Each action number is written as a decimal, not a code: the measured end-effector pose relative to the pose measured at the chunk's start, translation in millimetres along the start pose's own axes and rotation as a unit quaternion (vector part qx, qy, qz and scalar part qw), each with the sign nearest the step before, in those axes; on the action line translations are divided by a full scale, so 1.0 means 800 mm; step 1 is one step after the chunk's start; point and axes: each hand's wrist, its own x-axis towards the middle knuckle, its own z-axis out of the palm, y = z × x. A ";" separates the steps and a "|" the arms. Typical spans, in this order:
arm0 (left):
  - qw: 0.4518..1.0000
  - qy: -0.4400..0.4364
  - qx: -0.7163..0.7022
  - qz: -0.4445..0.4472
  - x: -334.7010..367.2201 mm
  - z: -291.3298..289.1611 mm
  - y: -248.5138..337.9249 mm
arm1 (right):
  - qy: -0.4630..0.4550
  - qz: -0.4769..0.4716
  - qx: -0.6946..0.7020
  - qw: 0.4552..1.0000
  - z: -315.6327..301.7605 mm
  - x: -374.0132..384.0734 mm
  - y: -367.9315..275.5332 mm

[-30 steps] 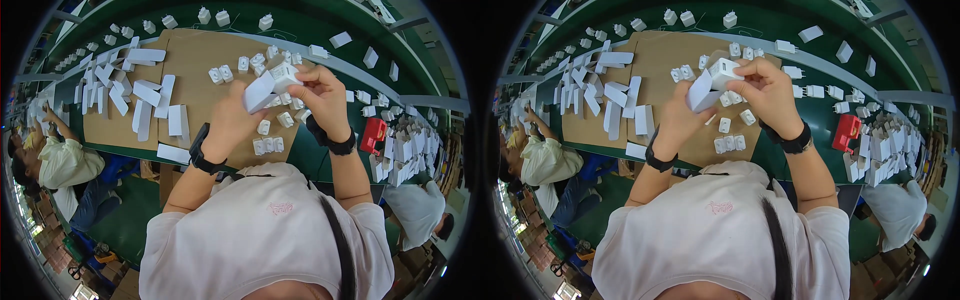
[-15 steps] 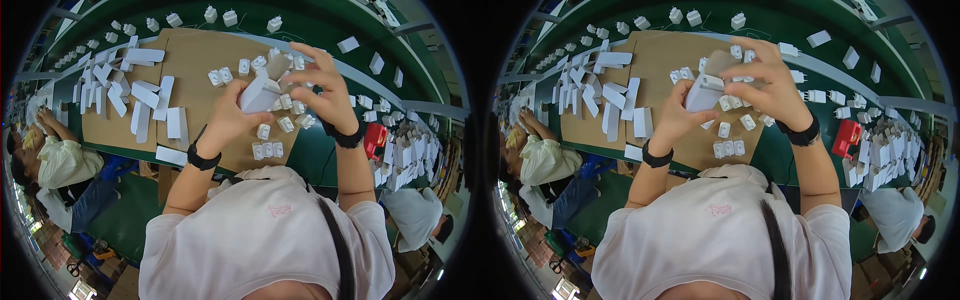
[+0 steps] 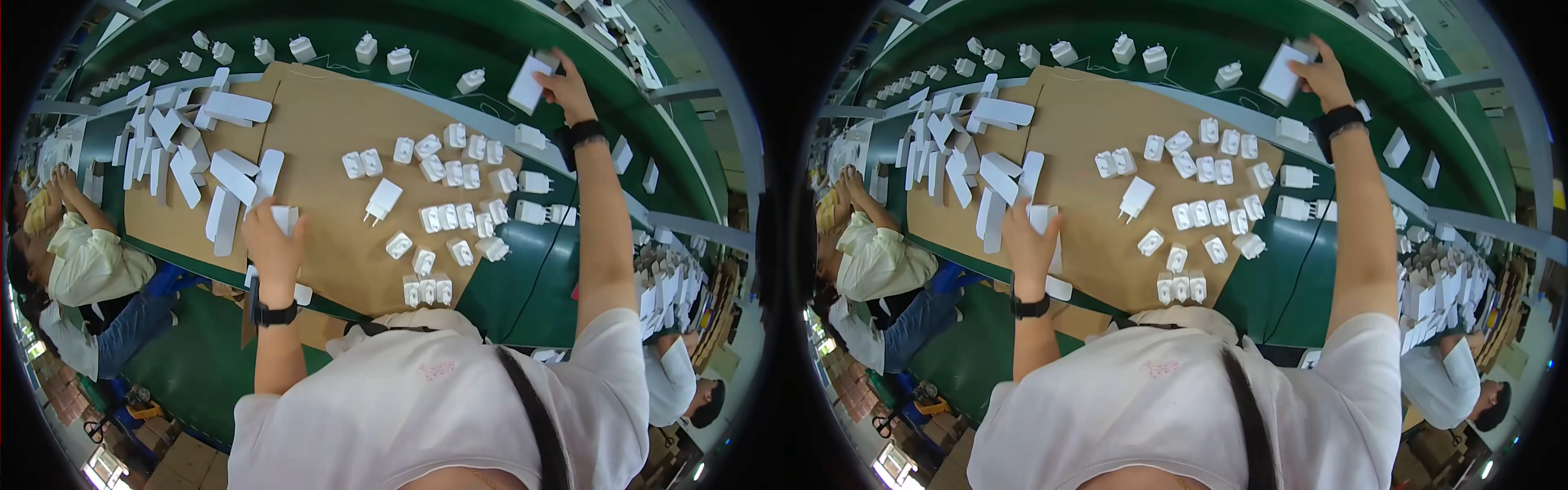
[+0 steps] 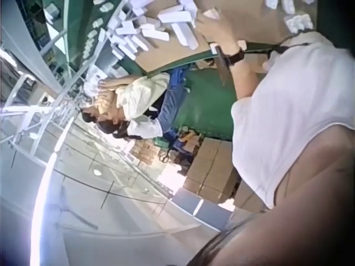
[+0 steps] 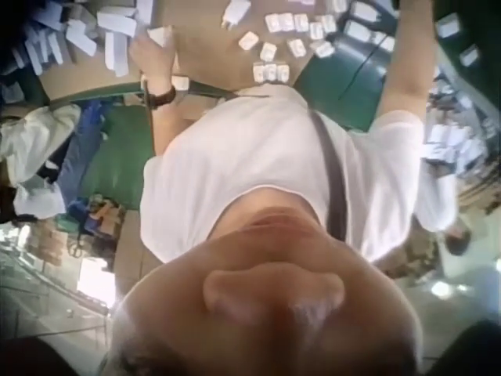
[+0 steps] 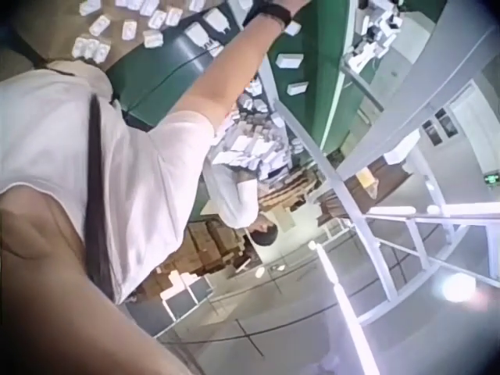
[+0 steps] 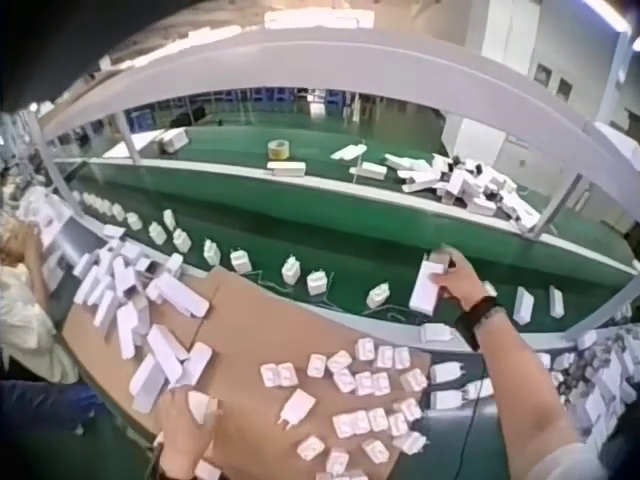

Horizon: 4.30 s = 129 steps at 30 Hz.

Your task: Package power adapters into individual white boxes on an assembly line.

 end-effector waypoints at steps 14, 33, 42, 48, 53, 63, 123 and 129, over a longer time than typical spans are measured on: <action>0.998 -0.019 0.002 -0.065 0.021 0.031 0.015 | -0.079 -0.315 -0.707 0.628 0.149 0.027 0.029; 0.379 -0.271 -0.839 -0.282 0.011 -0.003 0.127 | -0.084 -0.145 0.454 0.875 0.115 -0.277 -0.172; 0.494 -0.245 -0.803 -0.226 -0.003 -0.023 0.141 | 0.005 -0.323 0.266 0.908 0.131 -0.284 -0.144; 0.470 -0.255 -0.811 -0.237 -0.006 -0.022 0.139 | 0.018 -0.333 0.233 0.914 0.127 -0.269 -0.139; 0.449 -0.266 -0.816 -0.248 -0.007 -0.009 0.132 | 0.077 -0.371 0.110 0.919 0.128 -0.273 -0.137; 0.713 -0.173 -0.671 -0.112 -0.014 -0.010 0.124 | 0.033 -0.251 0.269 0.929 0.136 -0.284 -0.159; 0.985 -0.020 0.139 -0.095 0.100 0.060 -0.051 | -0.003 0.139 0.073 0.988 -0.031 0.077 0.119; 0.980 -0.035 0.158 -0.118 0.097 0.058 -0.058 | -0.024 -0.374 -0.473 0.798 0.096 0.022 0.009</action>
